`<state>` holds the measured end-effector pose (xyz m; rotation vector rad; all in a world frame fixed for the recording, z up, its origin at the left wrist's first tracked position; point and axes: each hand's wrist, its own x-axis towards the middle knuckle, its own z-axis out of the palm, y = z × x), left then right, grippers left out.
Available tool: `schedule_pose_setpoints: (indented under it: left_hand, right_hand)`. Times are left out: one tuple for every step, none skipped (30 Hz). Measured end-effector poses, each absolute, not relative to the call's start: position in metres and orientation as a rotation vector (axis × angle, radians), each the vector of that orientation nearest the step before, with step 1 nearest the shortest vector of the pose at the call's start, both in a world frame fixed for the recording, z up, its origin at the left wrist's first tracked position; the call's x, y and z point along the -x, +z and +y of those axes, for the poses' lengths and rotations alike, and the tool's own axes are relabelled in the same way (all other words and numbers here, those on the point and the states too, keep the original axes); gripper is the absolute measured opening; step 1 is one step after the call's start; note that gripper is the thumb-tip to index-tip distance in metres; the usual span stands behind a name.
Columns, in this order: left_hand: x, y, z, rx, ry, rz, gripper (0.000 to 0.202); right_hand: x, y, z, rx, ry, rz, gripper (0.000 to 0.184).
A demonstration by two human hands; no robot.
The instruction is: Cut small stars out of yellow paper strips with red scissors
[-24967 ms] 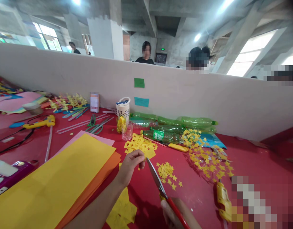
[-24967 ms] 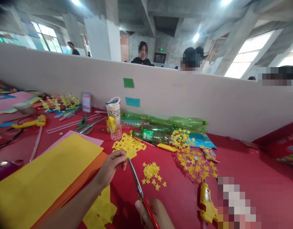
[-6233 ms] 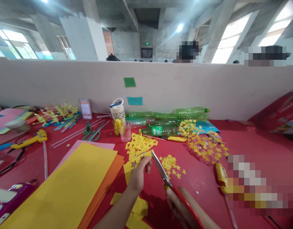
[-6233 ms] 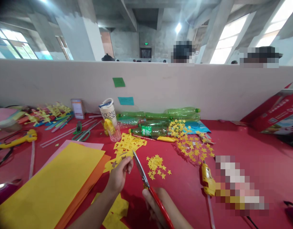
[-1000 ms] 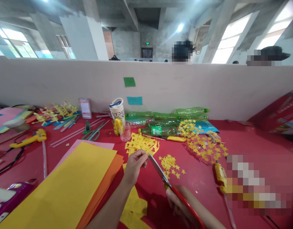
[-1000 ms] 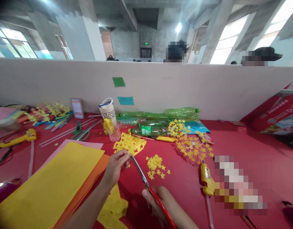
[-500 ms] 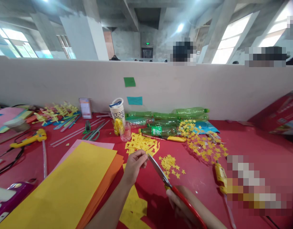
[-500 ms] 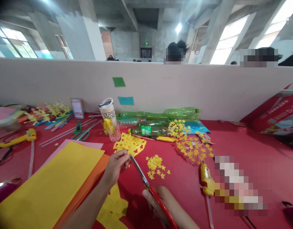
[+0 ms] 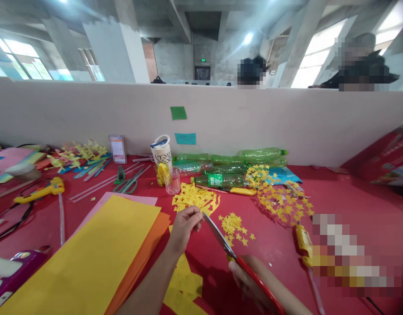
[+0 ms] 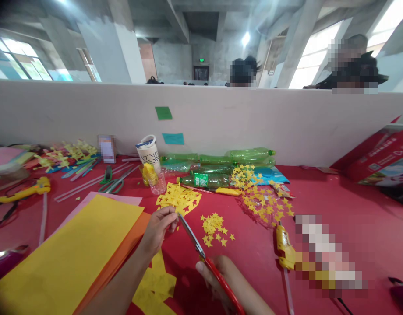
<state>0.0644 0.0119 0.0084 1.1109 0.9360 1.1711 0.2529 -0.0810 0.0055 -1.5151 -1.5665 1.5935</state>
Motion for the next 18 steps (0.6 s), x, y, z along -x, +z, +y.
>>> schedule_pose_setpoints:
  left_hand:
    - [-0.0634, 0.0078, 0.0123, -1.116, 1.172, 0.931, 0.022]
    - [-0.0623, 0.0071, 0.0129, -1.122, 1.177, 0.926, 0.022]
    - [-0.0612, 0.0063, 0.0135, -1.127, 1.186, 0.921, 0.022]
    - [-0.0602, 0.0055, 0.0141, -1.134, 1.197, 0.916, 0.021]
    - [-0.0592, 0.0047, 0.0147, -1.14, 1.205, 0.91, 0.021]
    - [-0.0586, 0.0041, 0.0152, -1.144, 1.208, 0.907, 0.02]
    - [-0.0581, 0.0037, 0.0155, -1.144, 1.206, 0.904, 0.02]
    - [-0.058, 0.0033, 0.0157, -1.146, 1.202, 0.901, 0.02]
    - [-0.058, 0.0031, 0.0157, -1.146, 1.199, 0.9, 0.02]
    - [-0.0582, 0.003, 0.0157, -1.147, 1.2, 0.901, 0.02]
    - [-0.0585, 0.0029, 0.0156, -1.15, 1.204, 0.905, 0.02]
    - [-0.0589, 0.0029, 0.0155, -1.153, 1.213, 0.908, 0.02]
    - [-0.0593, 0.003, 0.0154, -1.155, 1.22, 0.912, 0.02]
    - [-0.0597, 0.0033, 0.0153, -1.156, 1.223, 0.916, 0.019]
    - [-0.0601, 0.0037, 0.0152, -1.155, 1.221, 0.92, 0.019]
    - [-0.0606, 0.0043, 0.0151, -1.154, 1.218, 0.923, 0.019]
    - [-0.0612, 0.0051, 0.0148, -1.153, 1.217, 0.927, 0.019]
    - [-0.0618, 0.0061, 0.0145, -1.15, 1.22, 0.93, 0.019]
  right_hand:
    - [-0.253, 0.0044, -0.0806, 1.487, 1.58, -1.581, 0.055]
    - [-0.253, 0.0033, -0.0802, 1.461, 1.57, -1.592, 0.056]
    - [-0.2529, 0.0021, -0.0799, 1.445, 1.563, -1.599, 0.057]
    - [-0.2527, 0.0012, -0.0799, 1.448, 1.563, -1.597, 0.057]
    - [-0.2525, 0.0005, -0.0801, 1.468, 1.57, -1.586, 0.057]
    - [-0.2522, 0.0002, -0.0805, 1.497, 1.583, -1.566, 0.057]
    - [-0.2519, 0.0003, -0.0811, 1.524, 1.594, -1.546, 0.056]
    - [-0.2516, 0.0008, -0.0817, 1.544, 1.605, -1.527, 0.056]
    - [-0.2514, 0.0016, -0.0823, 1.554, 1.615, -1.511, 0.056]
    - [-0.2512, 0.0025, -0.0829, 1.554, 1.624, -1.5, 0.056]
    - [-0.2511, 0.0034, -0.0834, 1.545, 1.629, -1.496, 0.057]
    - [-0.2509, 0.0041, -0.0837, 1.532, 1.628, -1.497, 0.057]
    - [-0.2508, 0.0045, -0.0839, 1.517, 1.625, -1.503, 0.059]
    - [-0.2508, 0.0047, -0.0841, 1.501, 1.619, -1.512, 0.06]
    - [-0.2507, 0.0045, -0.0841, 1.486, 1.608, -1.525, 0.061]
    - [-0.2508, 0.0041, -0.0842, 1.473, 1.598, -1.538, 0.062]
    - [-0.2509, 0.0037, -0.0843, 1.465, 1.592, -1.55, 0.062]
    - [-0.2512, 0.0032, -0.0845, 1.462, 1.591, -1.555, 0.062]
